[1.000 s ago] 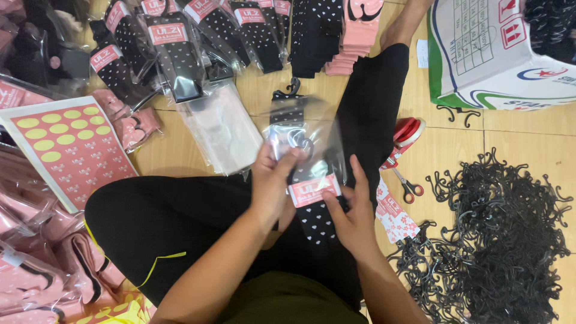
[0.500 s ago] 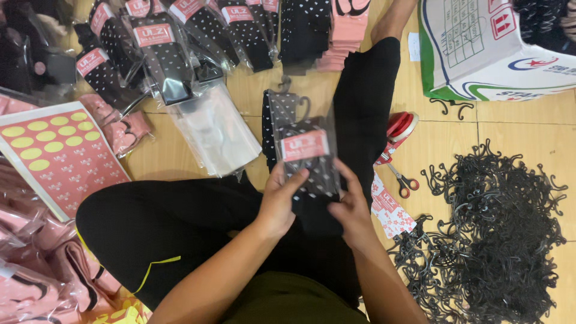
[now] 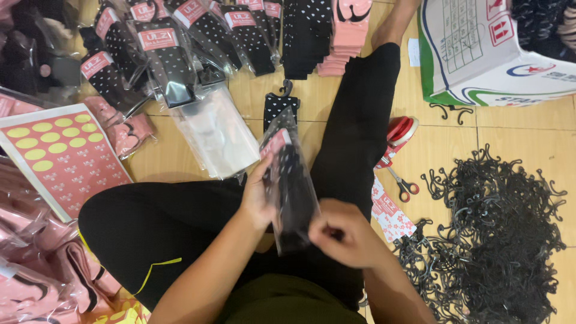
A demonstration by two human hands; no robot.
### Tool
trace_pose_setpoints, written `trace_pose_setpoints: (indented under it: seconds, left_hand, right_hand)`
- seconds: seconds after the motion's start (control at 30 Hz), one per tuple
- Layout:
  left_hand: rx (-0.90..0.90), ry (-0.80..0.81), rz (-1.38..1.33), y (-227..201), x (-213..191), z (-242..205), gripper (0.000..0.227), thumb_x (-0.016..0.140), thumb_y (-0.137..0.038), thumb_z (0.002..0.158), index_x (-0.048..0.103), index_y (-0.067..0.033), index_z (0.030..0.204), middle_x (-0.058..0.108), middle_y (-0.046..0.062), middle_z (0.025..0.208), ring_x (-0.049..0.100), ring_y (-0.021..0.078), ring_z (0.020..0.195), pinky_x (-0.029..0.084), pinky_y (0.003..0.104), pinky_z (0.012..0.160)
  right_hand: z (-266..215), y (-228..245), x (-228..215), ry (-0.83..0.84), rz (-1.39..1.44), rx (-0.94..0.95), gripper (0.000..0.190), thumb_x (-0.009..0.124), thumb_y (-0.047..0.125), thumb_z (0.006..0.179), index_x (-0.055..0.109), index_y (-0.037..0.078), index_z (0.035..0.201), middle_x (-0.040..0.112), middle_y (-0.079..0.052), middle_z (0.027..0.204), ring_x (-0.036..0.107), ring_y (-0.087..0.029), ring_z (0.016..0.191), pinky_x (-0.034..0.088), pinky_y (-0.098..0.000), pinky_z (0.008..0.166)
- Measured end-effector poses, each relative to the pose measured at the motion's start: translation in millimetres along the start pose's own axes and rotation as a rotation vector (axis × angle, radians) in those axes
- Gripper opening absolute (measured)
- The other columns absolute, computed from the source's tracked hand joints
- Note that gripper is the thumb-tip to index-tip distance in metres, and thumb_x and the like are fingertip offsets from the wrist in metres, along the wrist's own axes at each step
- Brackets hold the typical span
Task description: The person packages socks by attaching labels to each pair and placing them into individual plastic sleeves by hand.
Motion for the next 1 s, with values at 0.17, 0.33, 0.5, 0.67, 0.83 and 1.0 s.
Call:
trace_pose_setpoints:
  seconds: [0.17,0.33,0.5,0.67,0.83,1.0]
  left_hand:
    - [0.140,0.082,0.400,10,19,-27,0.039,0.081,-0.009,0.092,0.070,-0.0028,0.129,0.079,0.013,0.110,0.075,0.0230,0.097,0.062,0.039,0.092]
    - [0.375,0.254,0.890,40,28,-24,0.040,0.089,-0.002,0.088,0.072,-0.0086,0.125,0.084,0.011,0.117,0.078,0.0178,0.107,0.060,0.035,0.096]
    - [0.423,0.200,1.257,37,25,-27,0.040,0.087,-0.018,0.089,0.072,-0.0147,0.125,0.085,0.006,0.108,0.081,0.0238,0.105,0.061,0.038,0.090]
    - [0.352,0.346,1.340,41,33,-35,0.049,0.088,-0.020,0.088,0.070,-0.0122,0.133,0.085,0.011,0.111,0.080,0.0286,0.111,0.063,0.043,0.090]
    - [0.149,0.488,1.387,69,-15,-3,0.043,0.080,-0.009,0.092,0.067,-0.0022,0.133,0.085,0.018,0.107,0.080,0.0367,0.107,0.065,0.047,0.094]
    - [-0.346,0.110,0.351,72,-47,32,0.064,0.059,-0.081,0.096,0.070,-0.0182,0.100,0.079,0.004,0.084,0.081,0.0194,0.076,0.071,0.042,0.081]
  right_hand:
    - [-8,-19,-58,-0.259,-0.140,-0.015,0.042,0.067,0.047,0.102,0.070,0.007,0.113,0.067,-0.010,0.094,0.065,-0.025,0.078,0.052,-0.0367,0.070]
    - [15,-28,-66,-0.334,-0.936,-0.001,0.072,0.080,0.033,0.098,0.056,0.000,0.157,0.063,-0.026,0.145,0.050,-0.054,0.142,0.035,-0.0597,0.120]
    - [3,-53,-81,-0.373,-0.493,0.101,0.038,0.087,0.031,0.092,0.071,0.005,0.115,0.075,-0.018,0.134,0.068,-0.047,0.123,0.053,-0.0569,0.101]
    - [8,-114,-141,-0.398,-0.055,0.124,0.015,0.067,0.013,0.109,0.077,0.003,0.113,0.075,-0.011,0.094,0.070,-0.023,0.093,0.056,-0.0370,0.091]
    - [-31,-4,-190,-0.843,-0.285,-0.072,0.017,0.059,0.004,0.122,0.073,-0.004,0.117,0.069,-0.016,0.107,0.071,-0.026,0.088,0.062,-0.0399,0.086]
    - [-80,-12,-77,-0.250,0.002,-0.009,0.031,0.070,0.039,0.101,0.089,0.016,0.095,0.084,0.003,0.083,0.083,-0.012,0.077,0.066,-0.0314,0.070]
Point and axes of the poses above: each hand's wrist, its own z-axis towards the middle knuckle, its own x-axis out of the palm, y = z × x, the point moved 9 cm from there along z, towards the middle knuckle
